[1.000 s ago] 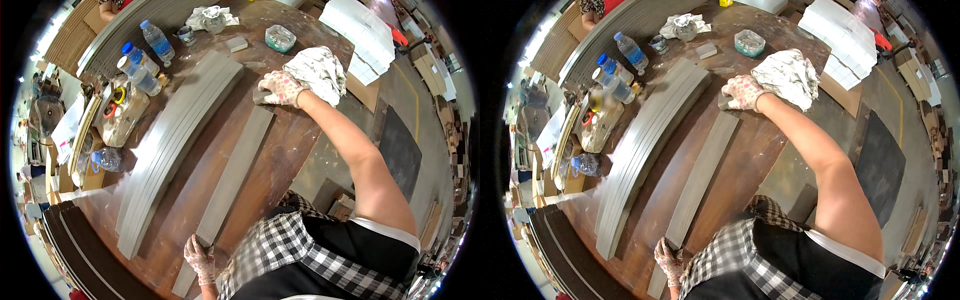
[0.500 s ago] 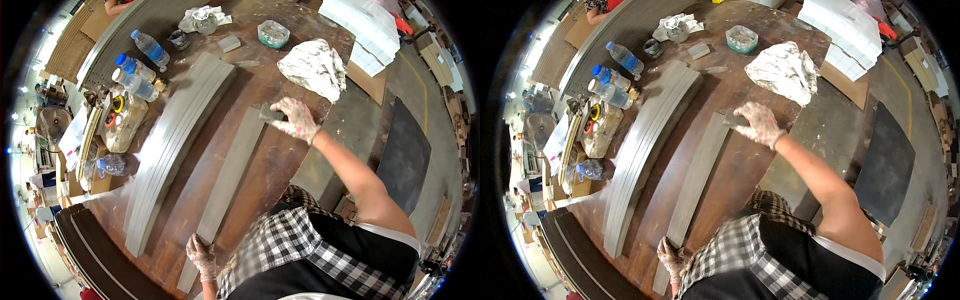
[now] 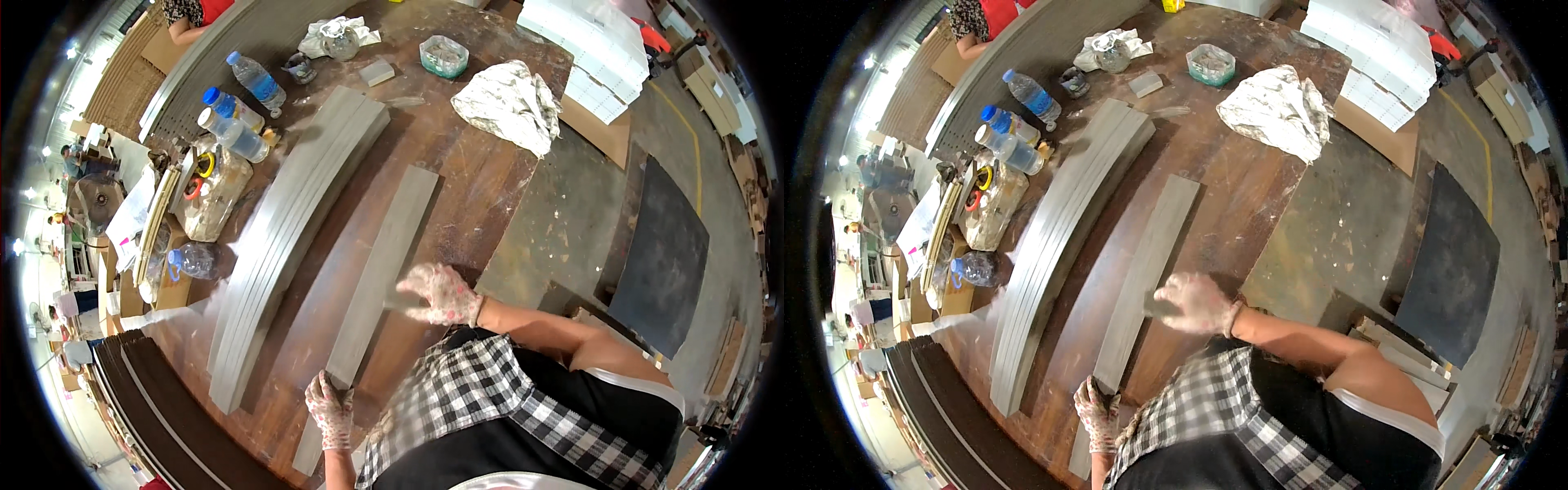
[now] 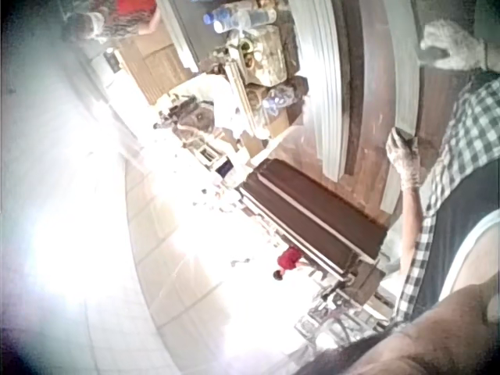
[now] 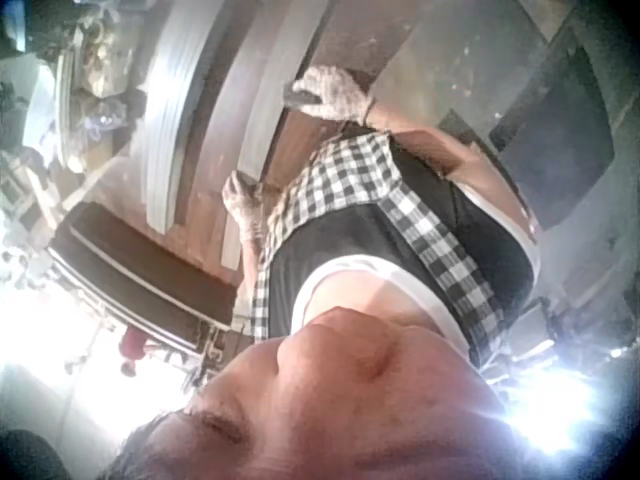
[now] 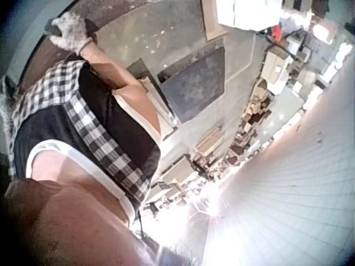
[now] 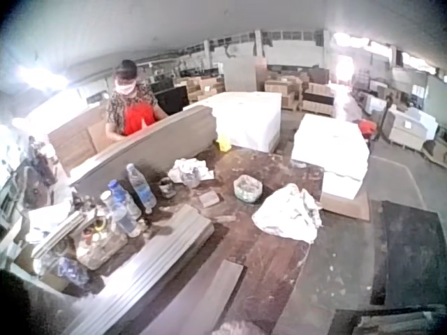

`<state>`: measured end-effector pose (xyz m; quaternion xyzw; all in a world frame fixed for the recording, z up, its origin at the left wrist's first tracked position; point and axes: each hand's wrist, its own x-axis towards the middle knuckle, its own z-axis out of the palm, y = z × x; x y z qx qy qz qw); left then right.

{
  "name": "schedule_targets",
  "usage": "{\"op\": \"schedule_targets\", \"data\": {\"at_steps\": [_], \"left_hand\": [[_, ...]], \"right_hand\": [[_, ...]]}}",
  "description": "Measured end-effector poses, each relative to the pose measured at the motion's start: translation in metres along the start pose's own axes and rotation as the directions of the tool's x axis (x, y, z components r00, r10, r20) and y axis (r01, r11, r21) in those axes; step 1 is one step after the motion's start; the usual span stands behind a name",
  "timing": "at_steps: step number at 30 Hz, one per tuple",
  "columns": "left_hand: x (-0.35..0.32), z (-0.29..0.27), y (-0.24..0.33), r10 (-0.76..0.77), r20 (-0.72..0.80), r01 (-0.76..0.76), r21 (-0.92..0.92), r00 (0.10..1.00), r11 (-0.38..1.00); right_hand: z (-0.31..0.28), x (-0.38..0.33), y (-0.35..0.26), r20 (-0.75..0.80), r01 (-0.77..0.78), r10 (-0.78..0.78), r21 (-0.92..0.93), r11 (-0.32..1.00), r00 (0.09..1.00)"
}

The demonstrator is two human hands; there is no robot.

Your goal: The person sands a wooden plank by hand using a sanding block, then places it onto a stack of planks and picks up another one to repeat the process.

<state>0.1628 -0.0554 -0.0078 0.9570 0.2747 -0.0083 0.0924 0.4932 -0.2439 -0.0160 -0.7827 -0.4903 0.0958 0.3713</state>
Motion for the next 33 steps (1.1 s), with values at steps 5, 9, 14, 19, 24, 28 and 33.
{"op": "schedule_targets", "data": {"at_steps": [5,9,14,19,24,28,33], "left_hand": [[-0.001,-0.007,-0.005,-0.048,-0.004,0.047,-0.118,0.999,0.992],[0.007,-0.016,0.0,-0.038,-0.083,0.041,0.03,0.996,0.999],[-0.015,0.003,0.02,0.173,0.03,-0.175,0.071,0.984,0.982],[-0.006,0.026,0.025,0.041,-0.246,-0.057,-0.058,0.968,0.997],[-0.002,0.034,0.023,-0.051,-0.136,0.03,-0.151,0.989,0.988],[-0.003,0.036,0.022,-0.045,-0.139,0.028,-0.122,0.989,0.992],[-0.007,0.031,0.026,-0.083,-0.123,0.069,-0.11,0.989,0.991]], "right_hand": [[-0.032,0.023,0.012,-0.247,-0.106,0.105,0.009,0.994,0.963],[-0.058,0.025,0.002,-0.345,-0.097,0.126,0.1,0.99,0.93],[-0.057,0.011,-0.004,-0.427,-0.035,0.094,0.145,0.989,0.899],[-0.084,0.015,0.03,-0.431,-0.325,0.375,0.187,0.927,0.821],[-0.128,0.045,0.106,-0.267,-0.349,0.289,-0.21,0.914,0.919],[-0.132,0.097,0.119,-0.016,-0.298,0.303,-0.233,0.926,0.953],[-0.14,0.088,0.117,0.089,-0.308,0.339,-0.254,0.917,0.936]]}}
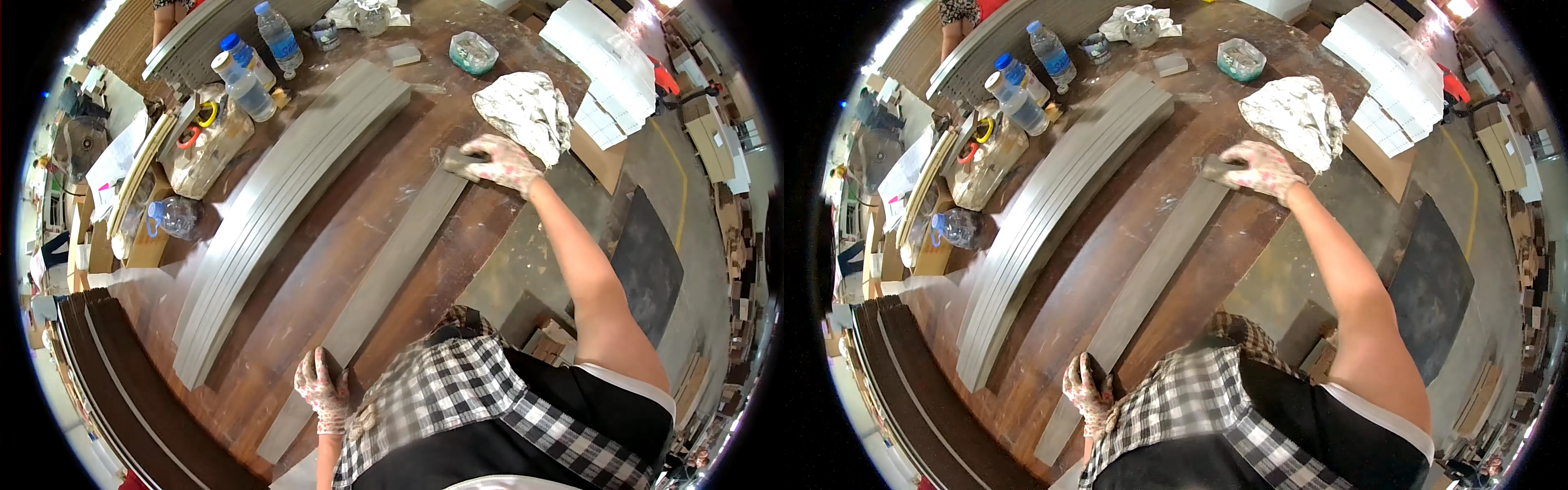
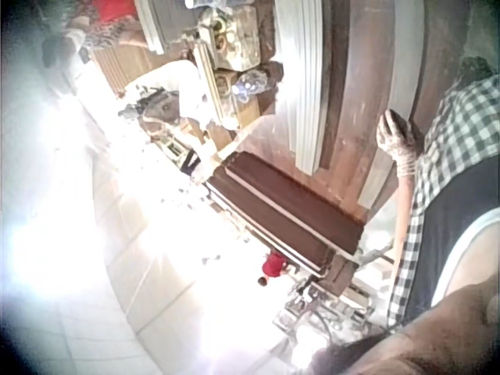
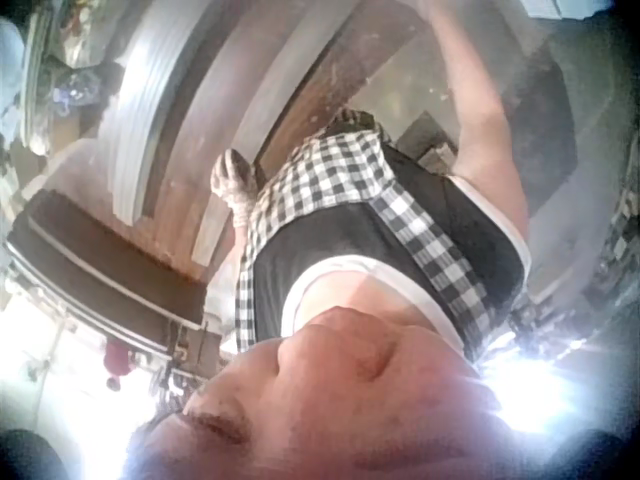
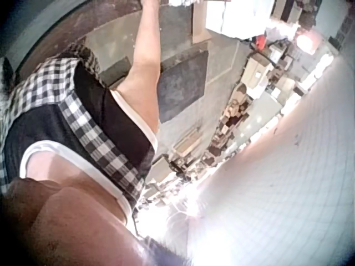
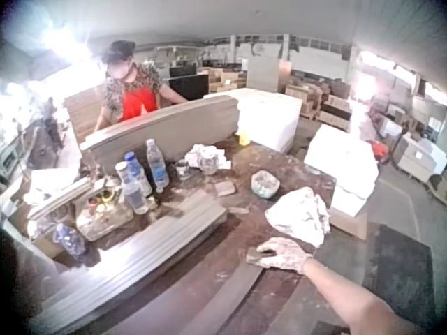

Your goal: The person sands a wooden plank by hand using a sanding block, then places it onto a stack of planks and picks up another one to repeat the process.

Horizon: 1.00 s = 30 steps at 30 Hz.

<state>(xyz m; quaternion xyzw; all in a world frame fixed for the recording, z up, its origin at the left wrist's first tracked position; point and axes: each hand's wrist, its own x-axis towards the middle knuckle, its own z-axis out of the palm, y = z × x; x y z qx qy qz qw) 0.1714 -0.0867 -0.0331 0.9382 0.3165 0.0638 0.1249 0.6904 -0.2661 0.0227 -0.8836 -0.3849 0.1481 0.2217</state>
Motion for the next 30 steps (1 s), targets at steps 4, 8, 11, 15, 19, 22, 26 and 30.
{"op": "schedule_targets", "data": {"at_steps": [4,8,11,15,19,22,26,30], "left_hand": [[-0.001,0.002,0.001,0.0,-0.011,0.0,0.008,1.0,1.0],[0.004,0.005,-0.001,0.028,-0.019,-0.028,0.02,0.999,0.999],[0.01,0.011,-0.005,0.022,-0.012,-0.022,0.01,1.0,1.0],[0.021,0.008,0.023,0.036,0.045,-0.035,-0.017,0.998,0.999],[0.024,0.019,0.038,0.045,0.07,-0.038,-0.101,0.997,0.994],[-0.012,0.009,0.003,-0.16,0.068,0.162,-0.028,0.985,0.986],[-0.126,0.005,-0.115,-0.484,-0.233,0.522,0.142,0.843,0.841],[-0.202,-0.014,-0.19,-0.637,-0.592,0.87,0.332,0.493,0.364]], "right_hand": [[-0.017,-0.028,0.029,0.108,-0.041,0.045,-0.038,0.998,0.993],[0.0,-0.013,0.008,-0.088,-0.026,0.038,0.131,0.991,0.995],[0.009,-0.014,0.021,-0.095,0.022,-0.03,-0.085,0.996,0.995],[0.025,-0.043,0.007,-0.211,0.002,0.019,0.097,0.995,0.977],[0.109,-0.051,-0.097,-0.147,0.217,-0.164,0.526,0.822,0.975],[0.144,-0.065,-0.128,-0.044,0.185,-0.215,0.692,0.698,0.976],[0.151,-0.066,-0.122,0.04,0.099,-0.192,0.744,0.661,0.981],[0.161,-0.059,-0.161,0.033,0.254,-0.344,0.61,0.751,0.938]]}}
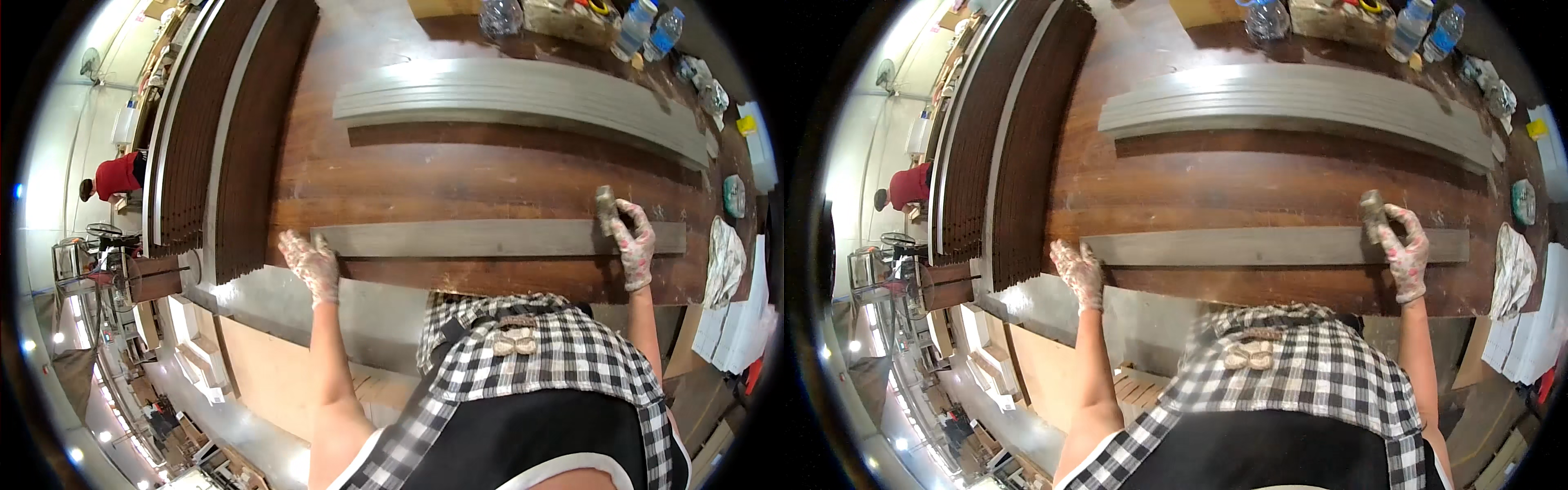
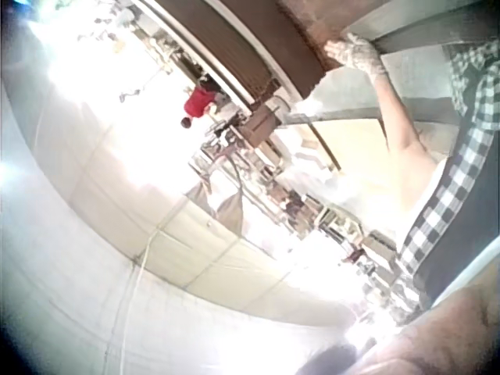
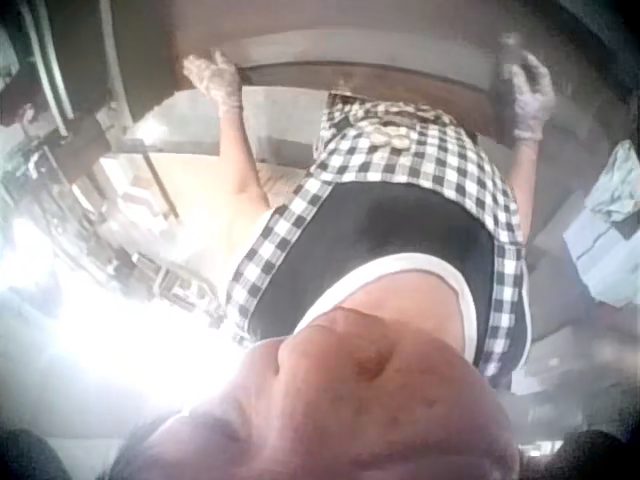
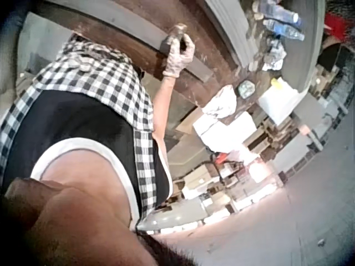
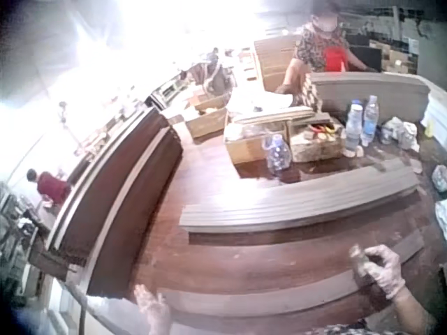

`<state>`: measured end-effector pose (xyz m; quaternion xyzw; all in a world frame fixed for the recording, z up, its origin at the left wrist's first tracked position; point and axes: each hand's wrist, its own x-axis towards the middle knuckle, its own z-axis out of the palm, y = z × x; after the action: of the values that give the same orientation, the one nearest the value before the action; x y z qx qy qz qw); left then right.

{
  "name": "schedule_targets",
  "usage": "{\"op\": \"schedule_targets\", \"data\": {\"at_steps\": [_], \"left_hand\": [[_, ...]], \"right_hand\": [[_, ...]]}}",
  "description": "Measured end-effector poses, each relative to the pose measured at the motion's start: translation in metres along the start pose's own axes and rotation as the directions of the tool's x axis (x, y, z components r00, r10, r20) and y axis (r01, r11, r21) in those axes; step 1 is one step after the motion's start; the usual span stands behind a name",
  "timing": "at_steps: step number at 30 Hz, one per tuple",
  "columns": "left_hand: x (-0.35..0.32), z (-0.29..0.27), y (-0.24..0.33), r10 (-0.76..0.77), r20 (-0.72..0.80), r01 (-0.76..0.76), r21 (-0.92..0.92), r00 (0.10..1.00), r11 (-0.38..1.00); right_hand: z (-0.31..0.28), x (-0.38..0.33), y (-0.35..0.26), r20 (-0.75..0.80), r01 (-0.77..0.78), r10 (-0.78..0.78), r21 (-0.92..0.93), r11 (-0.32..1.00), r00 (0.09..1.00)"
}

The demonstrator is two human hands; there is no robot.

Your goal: The person sands a wooden plank by hand using a sanding block, then places it onto a stack of planks and picks up another one to repeat the process.

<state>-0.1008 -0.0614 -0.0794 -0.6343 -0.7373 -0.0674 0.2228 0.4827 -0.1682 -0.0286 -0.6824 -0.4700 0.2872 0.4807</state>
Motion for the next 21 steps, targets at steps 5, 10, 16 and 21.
{"op": "schedule_targets", "data": {"at_steps": [5,10,16,21], "left_hand": [[-0.018,-0.085,0.165,0.69,-0.091,-0.487,-0.774,0.718,0.404],[-0.02,-0.107,0.235,0.853,0.077,-0.524,-0.76,0.516,0.385],[0.012,-0.14,0.203,0.806,-0.241,-0.664,-0.71,0.541,0.234],[0.074,-0.183,0.133,0.683,-0.202,-0.655,-0.56,0.702,0.507]], "right_hand": [[0.042,0.018,-0.039,0.215,0.281,-0.253,-0.111,0.953,0.943],[0.037,0.025,-0.051,0.294,0.418,-0.343,-0.248,0.874,0.892],[0.006,0.019,-0.059,-0.084,0.182,-0.161,0.484,0.856,0.983],[-0.013,0.029,-0.104,-0.146,0.301,-0.276,0.667,0.682,0.95]]}}
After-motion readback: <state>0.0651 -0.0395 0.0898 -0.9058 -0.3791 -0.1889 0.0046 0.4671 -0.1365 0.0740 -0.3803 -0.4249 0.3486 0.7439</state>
